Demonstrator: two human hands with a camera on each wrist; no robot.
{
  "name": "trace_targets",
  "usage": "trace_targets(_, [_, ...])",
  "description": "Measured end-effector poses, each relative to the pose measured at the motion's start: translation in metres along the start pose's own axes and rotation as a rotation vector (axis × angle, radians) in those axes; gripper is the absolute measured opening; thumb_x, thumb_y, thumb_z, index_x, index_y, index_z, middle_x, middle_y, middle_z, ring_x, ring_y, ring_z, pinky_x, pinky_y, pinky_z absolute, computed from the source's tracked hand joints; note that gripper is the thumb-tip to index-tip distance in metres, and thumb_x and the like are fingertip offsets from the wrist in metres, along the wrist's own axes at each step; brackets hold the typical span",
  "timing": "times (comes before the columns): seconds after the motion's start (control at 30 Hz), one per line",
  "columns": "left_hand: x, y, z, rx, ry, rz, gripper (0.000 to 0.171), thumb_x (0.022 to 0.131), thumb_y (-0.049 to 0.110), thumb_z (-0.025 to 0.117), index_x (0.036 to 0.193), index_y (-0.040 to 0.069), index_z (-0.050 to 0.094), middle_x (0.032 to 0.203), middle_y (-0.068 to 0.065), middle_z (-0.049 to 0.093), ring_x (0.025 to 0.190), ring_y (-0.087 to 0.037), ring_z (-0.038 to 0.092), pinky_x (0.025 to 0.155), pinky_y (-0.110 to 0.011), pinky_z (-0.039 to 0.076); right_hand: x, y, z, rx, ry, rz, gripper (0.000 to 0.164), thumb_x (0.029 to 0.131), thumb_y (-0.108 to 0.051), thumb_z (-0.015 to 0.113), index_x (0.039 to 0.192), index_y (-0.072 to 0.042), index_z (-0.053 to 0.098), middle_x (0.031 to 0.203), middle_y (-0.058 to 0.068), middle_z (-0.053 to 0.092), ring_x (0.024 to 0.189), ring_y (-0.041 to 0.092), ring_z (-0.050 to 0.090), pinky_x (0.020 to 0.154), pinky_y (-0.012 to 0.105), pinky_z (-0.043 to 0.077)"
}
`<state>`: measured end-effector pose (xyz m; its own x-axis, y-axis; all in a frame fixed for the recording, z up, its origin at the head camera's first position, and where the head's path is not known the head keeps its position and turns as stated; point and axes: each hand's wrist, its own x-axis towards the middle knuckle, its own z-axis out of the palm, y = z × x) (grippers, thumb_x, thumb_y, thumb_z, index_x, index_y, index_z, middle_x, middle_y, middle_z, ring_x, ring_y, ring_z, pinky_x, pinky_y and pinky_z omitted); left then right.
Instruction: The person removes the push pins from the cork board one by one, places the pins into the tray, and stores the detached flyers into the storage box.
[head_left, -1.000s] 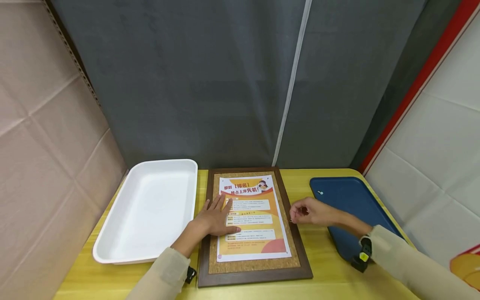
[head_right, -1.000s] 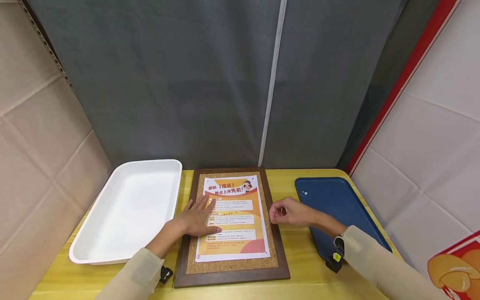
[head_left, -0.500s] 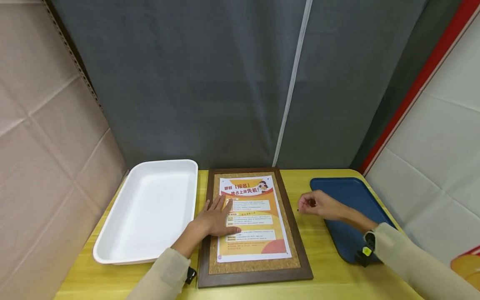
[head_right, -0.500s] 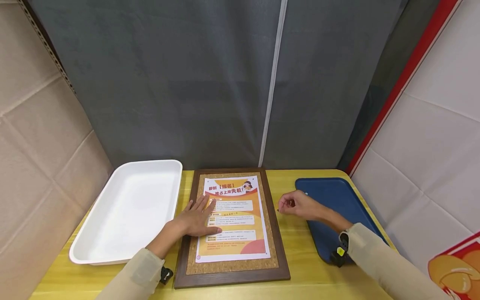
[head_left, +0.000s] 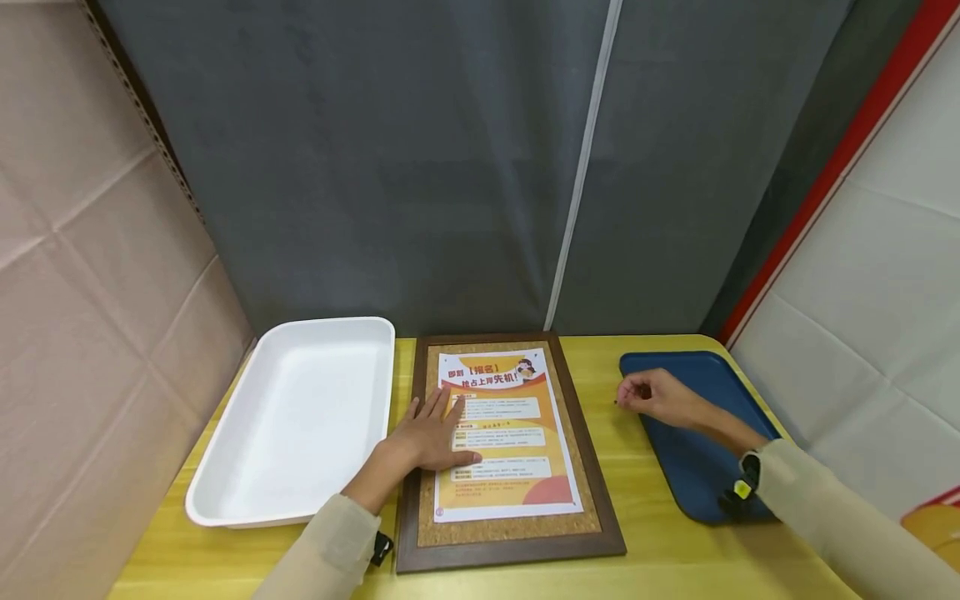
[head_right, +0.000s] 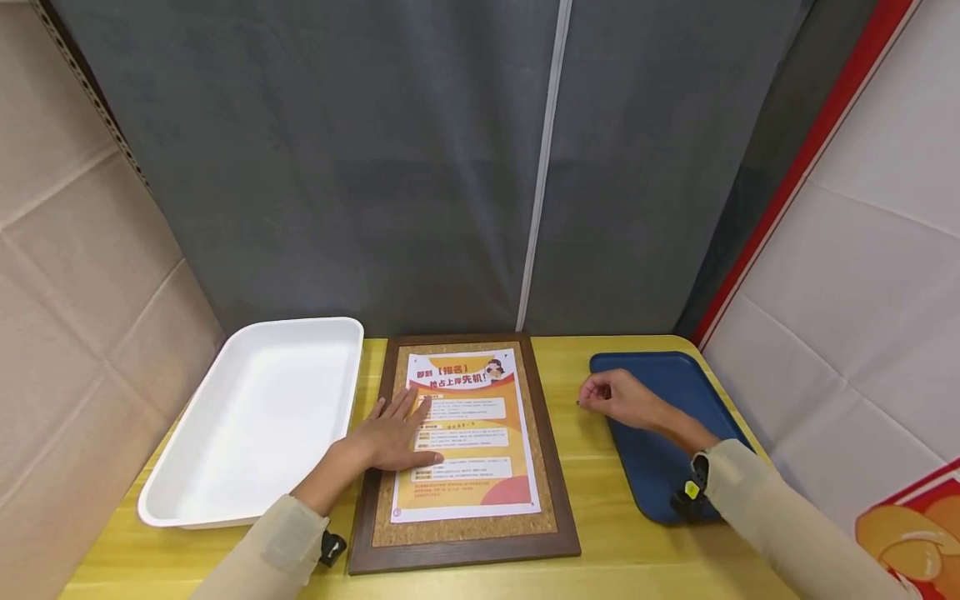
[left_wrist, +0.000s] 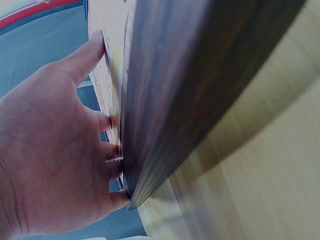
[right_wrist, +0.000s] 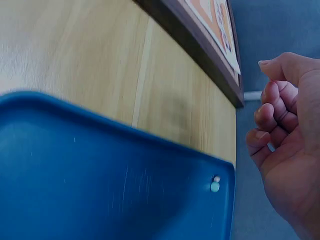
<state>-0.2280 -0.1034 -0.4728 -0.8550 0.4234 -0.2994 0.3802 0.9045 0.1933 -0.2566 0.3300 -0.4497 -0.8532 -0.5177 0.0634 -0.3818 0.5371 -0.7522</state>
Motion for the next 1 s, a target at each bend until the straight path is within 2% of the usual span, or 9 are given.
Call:
trace_targets(0.3, [-0.001, 0.001, -0.002, -0.015, 0.001, 0.008, 0.106, 0.097, 0.075, 0.056, 0.171, 0.01, 0.016, 0.177, -0.02, 0.004, 0.164, -0.036, 0.005, 0.13, -0.061, 0.009, -0.004, 0.018, -0.016, -0.027, 0.039, 0.087, 0.007, 0.1, 0.002, 0.066, 0.099, 0.005, 0.072, 0.092, 0.017, 0.071, 0.079, 0.023, 0.066, 0.073, 0.027, 0.058])
trace_targets(0.47, [-0.002, 0.001, -0.002, -0.012, 0.005, 0.004, 0.106, 0.096, 0.074, 0.056, 0.171, 0.01, 0.017, 0.177, -0.02, 0.005, 0.164, -0.036, 0.006, 0.13, -0.061, 0.009, -0.007, 0.029, -0.02, -0.056, 0.063, 0.1, 0.008, 0.101, 0.002, 0.066, 0.1, 0.005, 0.073, 0.093, 0.015, 0.072, 0.08, 0.025, 0.066, 0.073, 0.028, 0.058])
trace_targets(0.6, [-0.002, 0.0, -0.002, -0.012, 0.004, 0.005, 0.106, 0.097, 0.074, 0.056, 0.171, 0.01, 0.017, 0.177, -0.021, 0.006, 0.164, -0.036, 0.006, 0.13, -0.061, 0.009, -0.008, 0.038, -0.023, -0.077, 0.088, 0.111, 0.008, 0.101, 0.0, 0.067, 0.099, 0.004, 0.074, 0.093, 0.014, 0.073, 0.081, 0.024, 0.067, 0.073, 0.024, 0.057])
trace_targets(0.83, [-0.002, 0.001, -0.002, -0.014, 0.002, 0.001, 0.106, 0.097, 0.074, 0.056, 0.171, 0.01, 0.017, 0.177, -0.02, 0.004, 0.165, -0.036, 0.005, 0.13, -0.061, 0.009, -0.008, 0.056, -0.027, -0.107, 0.135, 0.137, 0.009, 0.101, -0.004, 0.069, 0.097, 0.001, 0.076, 0.094, 0.01, 0.075, 0.081, 0.008, 0.063, 0.074, 0.023, 0.055])
trace_targets(1.0, [-0.001, 0.001, -0.003, -0.01, 0.0, 0.004, 0.105, 0.097, 0.074, 0.056, 0.171, 0.011, 0.016, 0.177, -0.02, 0.004, 0.165, -0.036, 0.006, 0.13, -0.061, 0.008, -0.008, 0.065, -0.027, -0.117, 0.157, 0.18, 0.01, 0.102, -0.006, 0.07, 0.098, 0.0, 0.076, 0.095, 0.009, 0.074, 0.082, 0.01, 0.061, 0.075, 0.022, 0.053])
